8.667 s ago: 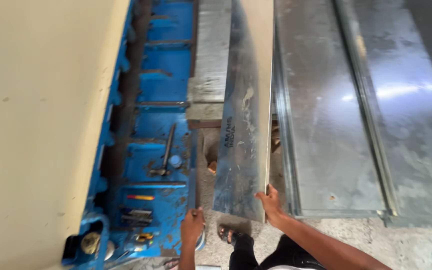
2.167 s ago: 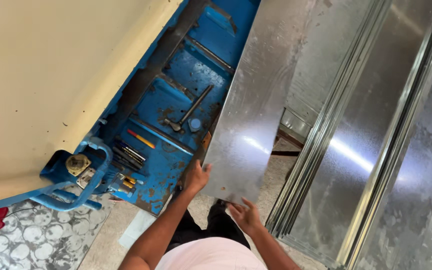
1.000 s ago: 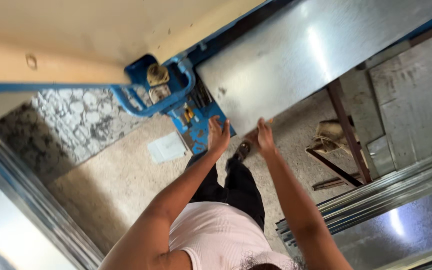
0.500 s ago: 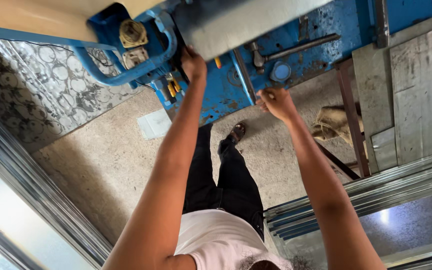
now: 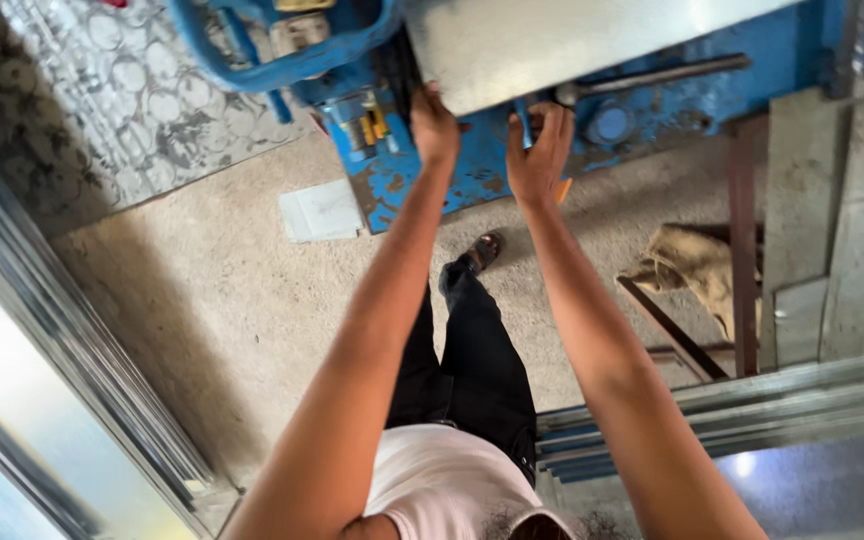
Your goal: The person operates a manual metal bending machine to fold rectangular metal sheets. They repeatedly pick up a sheet, align it in the machine's jaws, pull down the handle to bend the metal, and then remove the finished piece to place it on a stack. The process is repeated for multiple sheets throughout the clip.
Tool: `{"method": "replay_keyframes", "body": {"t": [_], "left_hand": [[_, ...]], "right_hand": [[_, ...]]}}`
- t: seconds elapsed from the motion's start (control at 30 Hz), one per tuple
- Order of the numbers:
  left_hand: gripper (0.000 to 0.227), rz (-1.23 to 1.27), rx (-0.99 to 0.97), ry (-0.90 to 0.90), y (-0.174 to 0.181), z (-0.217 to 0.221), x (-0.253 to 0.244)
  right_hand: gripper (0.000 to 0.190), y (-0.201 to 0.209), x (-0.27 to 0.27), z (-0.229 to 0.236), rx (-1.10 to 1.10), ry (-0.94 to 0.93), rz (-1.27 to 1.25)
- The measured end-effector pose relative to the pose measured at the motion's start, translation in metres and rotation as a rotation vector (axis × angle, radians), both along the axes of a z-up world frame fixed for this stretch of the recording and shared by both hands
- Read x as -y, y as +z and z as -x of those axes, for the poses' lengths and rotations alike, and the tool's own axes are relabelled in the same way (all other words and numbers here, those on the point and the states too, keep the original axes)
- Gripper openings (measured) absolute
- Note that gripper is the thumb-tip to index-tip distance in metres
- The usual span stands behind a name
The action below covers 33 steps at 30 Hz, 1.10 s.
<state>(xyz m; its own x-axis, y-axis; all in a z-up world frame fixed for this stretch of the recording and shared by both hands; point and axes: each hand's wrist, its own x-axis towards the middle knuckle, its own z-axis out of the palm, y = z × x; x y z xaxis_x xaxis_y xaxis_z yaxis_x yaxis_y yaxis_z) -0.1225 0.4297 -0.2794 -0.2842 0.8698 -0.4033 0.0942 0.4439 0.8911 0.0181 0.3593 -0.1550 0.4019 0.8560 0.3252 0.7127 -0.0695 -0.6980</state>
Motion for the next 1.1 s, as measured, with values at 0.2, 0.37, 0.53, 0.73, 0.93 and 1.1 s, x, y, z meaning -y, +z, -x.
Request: {"method": "replay_keyframes", "body": {"t": [0.2,0.37,0.53,0.73,0.93,1.1], "left_hand": [[0.034,-0.008,0.099,0.006,0.027,-0.010,0.000],[0.027,-0.059,0.125,0.012,0.038,-0.020,0.008],[0.013,-0.262,-0.072,0.079,0.021,-0.039,0.018],[0.019,-0.095,-0.014,-0.007,0.056,-0.030,0.018],[0.021,-0.003,0.049,-0.085,0.080,-0.011,0.014],[0.019,-0.005,0.084,-0.113,0.068,-0.016,0.016]], "right_hand": [[0.033,-0.050,-0.021,0.013,0.026,-0.265,-0.005],[0.044,-0.061,-0.036,-0.010,-0.390,-0.518,0.026],[0.046,-0.064,-0.050,-0.021,-0.529,-0.589,0.217],[0.038,-0.067,-0.042,-0.040,-0.659,-0.351,0.164],[0.032,-0.058,-0.041,-0.040,-0.823,-0.365,0.203],[0.033,-0.046,-0.041,-0.049,-1.070,-0.304,0.291]]}}
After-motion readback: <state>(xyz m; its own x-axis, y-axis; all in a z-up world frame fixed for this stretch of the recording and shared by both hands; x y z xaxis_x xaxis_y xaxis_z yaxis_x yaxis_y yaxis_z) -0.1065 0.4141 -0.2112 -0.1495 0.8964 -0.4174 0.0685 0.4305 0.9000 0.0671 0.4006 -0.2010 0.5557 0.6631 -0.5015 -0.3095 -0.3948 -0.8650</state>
